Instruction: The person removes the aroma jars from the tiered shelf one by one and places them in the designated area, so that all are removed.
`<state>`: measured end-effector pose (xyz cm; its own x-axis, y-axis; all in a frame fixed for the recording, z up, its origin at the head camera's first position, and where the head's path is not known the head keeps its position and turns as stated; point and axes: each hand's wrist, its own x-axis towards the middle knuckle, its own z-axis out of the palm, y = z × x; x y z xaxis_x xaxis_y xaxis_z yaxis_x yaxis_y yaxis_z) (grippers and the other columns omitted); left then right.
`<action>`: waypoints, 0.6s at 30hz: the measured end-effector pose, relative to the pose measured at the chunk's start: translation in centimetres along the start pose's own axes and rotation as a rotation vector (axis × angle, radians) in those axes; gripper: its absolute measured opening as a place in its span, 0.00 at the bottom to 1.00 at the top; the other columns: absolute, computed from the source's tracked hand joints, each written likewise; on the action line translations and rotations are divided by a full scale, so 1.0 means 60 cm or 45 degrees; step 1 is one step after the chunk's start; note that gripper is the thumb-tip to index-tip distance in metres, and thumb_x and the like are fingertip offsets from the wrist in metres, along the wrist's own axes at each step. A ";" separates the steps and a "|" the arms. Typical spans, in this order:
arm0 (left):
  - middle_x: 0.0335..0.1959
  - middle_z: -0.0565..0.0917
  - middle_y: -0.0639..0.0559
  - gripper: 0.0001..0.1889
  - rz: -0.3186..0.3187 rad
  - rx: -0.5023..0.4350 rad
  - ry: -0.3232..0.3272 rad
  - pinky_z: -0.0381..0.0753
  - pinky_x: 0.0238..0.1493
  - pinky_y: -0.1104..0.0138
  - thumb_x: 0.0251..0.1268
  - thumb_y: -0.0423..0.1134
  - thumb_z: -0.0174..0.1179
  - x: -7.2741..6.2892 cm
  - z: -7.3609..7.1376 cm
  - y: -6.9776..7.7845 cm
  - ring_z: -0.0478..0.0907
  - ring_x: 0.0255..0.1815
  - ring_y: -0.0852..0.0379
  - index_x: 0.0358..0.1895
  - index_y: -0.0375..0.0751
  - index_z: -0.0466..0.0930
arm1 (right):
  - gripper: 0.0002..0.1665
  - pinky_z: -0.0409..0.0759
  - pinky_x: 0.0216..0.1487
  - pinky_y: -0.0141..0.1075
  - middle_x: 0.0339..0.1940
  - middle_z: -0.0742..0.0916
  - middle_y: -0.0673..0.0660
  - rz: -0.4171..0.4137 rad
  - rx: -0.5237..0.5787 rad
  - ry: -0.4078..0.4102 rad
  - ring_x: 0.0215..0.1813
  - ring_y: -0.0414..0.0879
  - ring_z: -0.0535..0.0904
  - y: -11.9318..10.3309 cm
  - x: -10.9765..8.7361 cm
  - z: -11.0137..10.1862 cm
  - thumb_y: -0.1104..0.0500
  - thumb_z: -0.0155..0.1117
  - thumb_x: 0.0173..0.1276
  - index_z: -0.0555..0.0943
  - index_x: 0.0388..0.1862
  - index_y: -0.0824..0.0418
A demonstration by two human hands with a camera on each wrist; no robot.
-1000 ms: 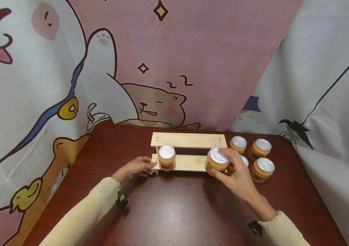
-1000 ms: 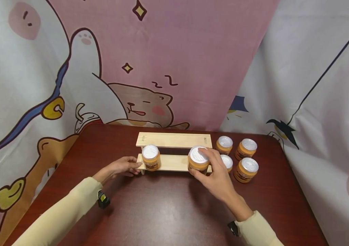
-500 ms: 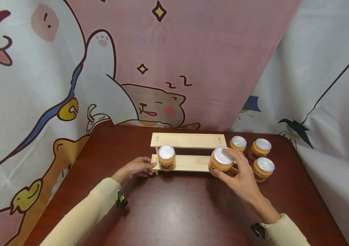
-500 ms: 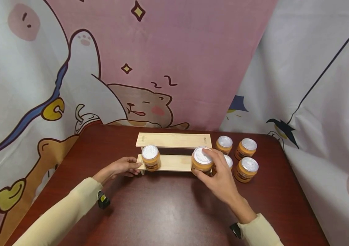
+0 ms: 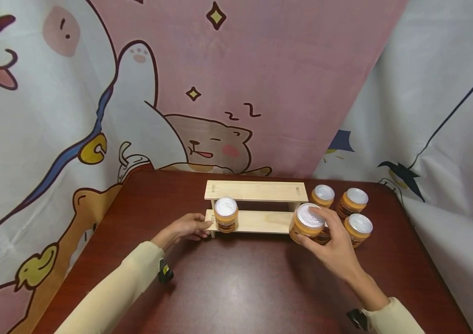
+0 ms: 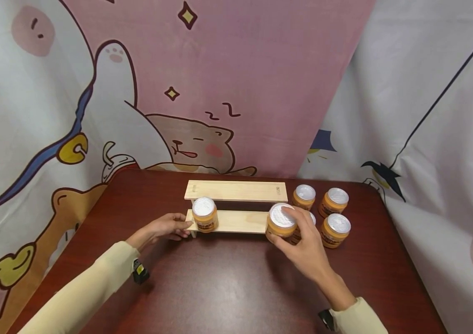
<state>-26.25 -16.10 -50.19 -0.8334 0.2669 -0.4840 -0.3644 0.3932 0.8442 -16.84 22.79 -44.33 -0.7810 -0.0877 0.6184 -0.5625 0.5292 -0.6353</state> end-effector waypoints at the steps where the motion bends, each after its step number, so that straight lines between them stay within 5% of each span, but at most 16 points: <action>1: 0.35 0.86 0.48 0.17 -0.001 -0.001 0.000 0.82 0.47 0.55 0.75 0.45 0.58 0.000 0.000 0.000 0.85 0.39 0.54 0.53 0.33 0.71 | 0.46 0.64 0.56 0.15 0.58 0.80 0.64 0.000 -0.004 0.000 0.60 0.28 0.69 0.001 -0.001 -0.001 0.75 0.82 0.39 0.77 0.62 0.64; 18: 0.34 0.86 0.49 0.17 -0.010 -0.005 0.008 0.82 0.46 0.56 0.75 0.45 0.58 0.000 0.001 0.001 0.84 0.37 0.56 0.53 0.34 0.71 | 0.46 0.62 0.62 0.16 0.60 0.80 0.67 -0.003 -0.070 -0.015 0.67 0.26 0.66 0.022 -0.024 -0.024 0.74 0.82 0.39 0.76 0.62 0.67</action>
<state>-26.21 -16.01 -50.16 -0.8332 0.2582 -0.4890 -0.3725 0.3917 0.8413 -16.11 24.82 -45.42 -0.7827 -0.0987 0.6145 -0.5490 0.5747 -0.6070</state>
